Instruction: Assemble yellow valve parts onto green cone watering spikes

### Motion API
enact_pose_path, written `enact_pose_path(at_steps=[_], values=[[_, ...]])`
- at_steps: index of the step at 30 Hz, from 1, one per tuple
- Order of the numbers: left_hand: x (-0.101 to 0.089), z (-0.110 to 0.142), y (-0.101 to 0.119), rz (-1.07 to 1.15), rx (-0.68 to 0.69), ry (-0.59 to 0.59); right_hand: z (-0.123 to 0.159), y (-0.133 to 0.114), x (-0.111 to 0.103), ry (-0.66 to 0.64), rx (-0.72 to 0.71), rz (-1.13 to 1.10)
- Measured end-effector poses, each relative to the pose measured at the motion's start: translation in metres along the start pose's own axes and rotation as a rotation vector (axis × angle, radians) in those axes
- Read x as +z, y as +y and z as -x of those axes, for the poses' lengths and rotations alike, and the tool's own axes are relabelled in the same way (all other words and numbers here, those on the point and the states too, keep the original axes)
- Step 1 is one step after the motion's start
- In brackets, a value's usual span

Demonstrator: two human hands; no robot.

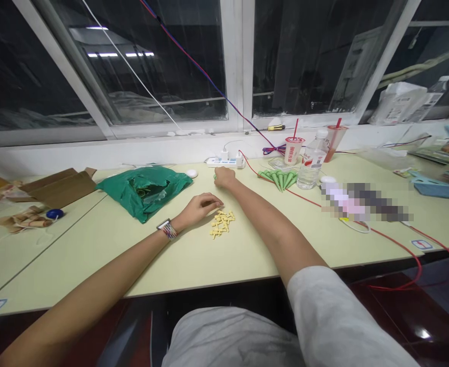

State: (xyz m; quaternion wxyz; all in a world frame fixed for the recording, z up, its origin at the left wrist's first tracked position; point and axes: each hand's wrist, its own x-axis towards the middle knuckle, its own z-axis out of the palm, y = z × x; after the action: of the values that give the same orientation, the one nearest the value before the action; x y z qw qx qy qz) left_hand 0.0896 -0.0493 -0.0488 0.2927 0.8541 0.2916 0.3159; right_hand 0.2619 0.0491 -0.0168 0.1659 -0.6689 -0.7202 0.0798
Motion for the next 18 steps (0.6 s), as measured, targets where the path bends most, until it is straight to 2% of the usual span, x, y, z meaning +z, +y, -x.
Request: enact_pose_path(at_steps=[2, 4, 6, 8, 11, 15, 18], values=[[0.0, -0.001, -0.001, 0.026, -0.026, 0.071, 0.005, 0.003, -0.004, 0.042, -0.012, -0.005], [0.0, -0.002, -0.005, 0.033, -0.055, 0.182, 0.017, 0.007, -0.009, 0.112, -0.043, -0.114], [-0.001, -0.003, -0.008, 0.042, -0.074, 0.3, 0.032, 0.01, -0.013, 0.149, -0.091, -0.373], [-0.002, -0.003, -0.01, 0.082, -0.089, 0.364, 0.05, 0.013, -0.016, 0.099, -0.138, -0.699], [-0.001, -0.004, -0.007, 0.215, -0.101, 0.331, 0.078, 0.021, -0.018, -0.014, -0.174, -0.989], [0.003, -0.005, 0.003, 0.43, -0.14, 0.308, 0.106, 0.03, -0.02, -0.07, -0.216, -1.043], [0.007, -0.005, 0.01, 0.481, -0.148, 0.248, 0.117, 0.032, -0.023, -0.129, -0.275, -1.074]])
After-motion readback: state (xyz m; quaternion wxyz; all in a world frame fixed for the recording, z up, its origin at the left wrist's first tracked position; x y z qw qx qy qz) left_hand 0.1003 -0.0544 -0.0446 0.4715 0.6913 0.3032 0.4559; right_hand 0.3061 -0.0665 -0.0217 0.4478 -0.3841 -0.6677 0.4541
